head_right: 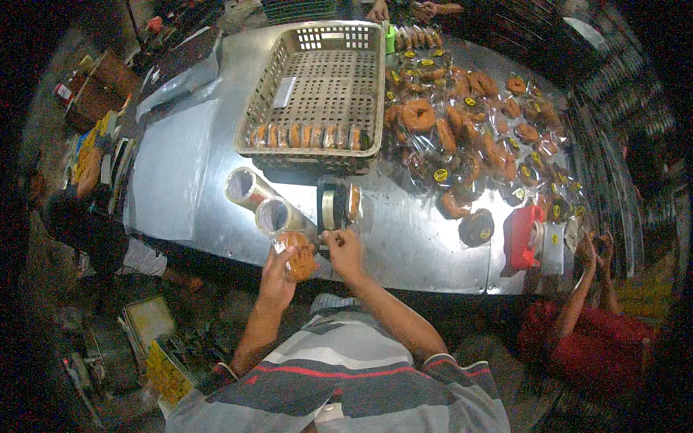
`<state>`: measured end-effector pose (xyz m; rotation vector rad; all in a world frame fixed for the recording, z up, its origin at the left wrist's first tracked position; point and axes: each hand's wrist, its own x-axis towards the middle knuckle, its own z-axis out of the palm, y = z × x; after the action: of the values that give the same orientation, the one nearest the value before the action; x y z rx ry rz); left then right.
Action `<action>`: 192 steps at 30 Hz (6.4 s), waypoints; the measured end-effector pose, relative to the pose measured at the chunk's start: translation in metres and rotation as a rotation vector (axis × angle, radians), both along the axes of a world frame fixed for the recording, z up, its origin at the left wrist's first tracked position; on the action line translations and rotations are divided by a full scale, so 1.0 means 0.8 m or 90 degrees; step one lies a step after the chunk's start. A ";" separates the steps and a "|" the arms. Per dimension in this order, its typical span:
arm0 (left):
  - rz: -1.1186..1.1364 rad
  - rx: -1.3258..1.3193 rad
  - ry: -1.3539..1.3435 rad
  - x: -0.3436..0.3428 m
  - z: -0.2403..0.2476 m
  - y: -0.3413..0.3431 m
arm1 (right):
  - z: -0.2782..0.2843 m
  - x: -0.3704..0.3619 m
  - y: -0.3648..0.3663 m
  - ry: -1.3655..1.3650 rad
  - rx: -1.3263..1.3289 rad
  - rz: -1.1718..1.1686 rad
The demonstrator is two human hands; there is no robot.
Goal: The person places individual bread rolls into clear plastic bags, seals them, and applies a yellow sticker to each package. The packaged rolls are then placed into a plastic basket on the table.
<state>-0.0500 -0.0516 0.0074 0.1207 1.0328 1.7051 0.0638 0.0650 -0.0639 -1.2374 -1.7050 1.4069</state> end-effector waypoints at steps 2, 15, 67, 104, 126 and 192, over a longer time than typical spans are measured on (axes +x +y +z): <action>-0.004 -0.011 0.013 -0.010 0.012 0.001 | 0.019 0.010 -0.016 0.039 0.193 0.044; -0.307 -0.024 0.324 0.027 0.001 0.029 | 0.162 0.094 0.019 0.122 -0.146 0.365; -0.206 0.105 0.173 0.061 0.052 0.168 | 0.133 0.129 0.091 0.075 0.110 -0.135; -0.022 -0.138 0.661 0.044 0.009 0.058 | 0.056 0.071 -0.008 0.003 0.073 0.136; -0.038 0.004 0.032 -0.022 -0.009 -0.019 | -0.013 0.048 -0.013 -0.056 0.183 0.222; -0.261 0.100 0.201 0.050 0.014 0.108 | 0.124 0.129 0.051 0.253 0.125 -0.020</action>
<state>-0.0098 0.0350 0.0189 0.6762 1.0163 1.4120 0.1666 0.1059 0.0352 -0.8107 -1.4979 1.3246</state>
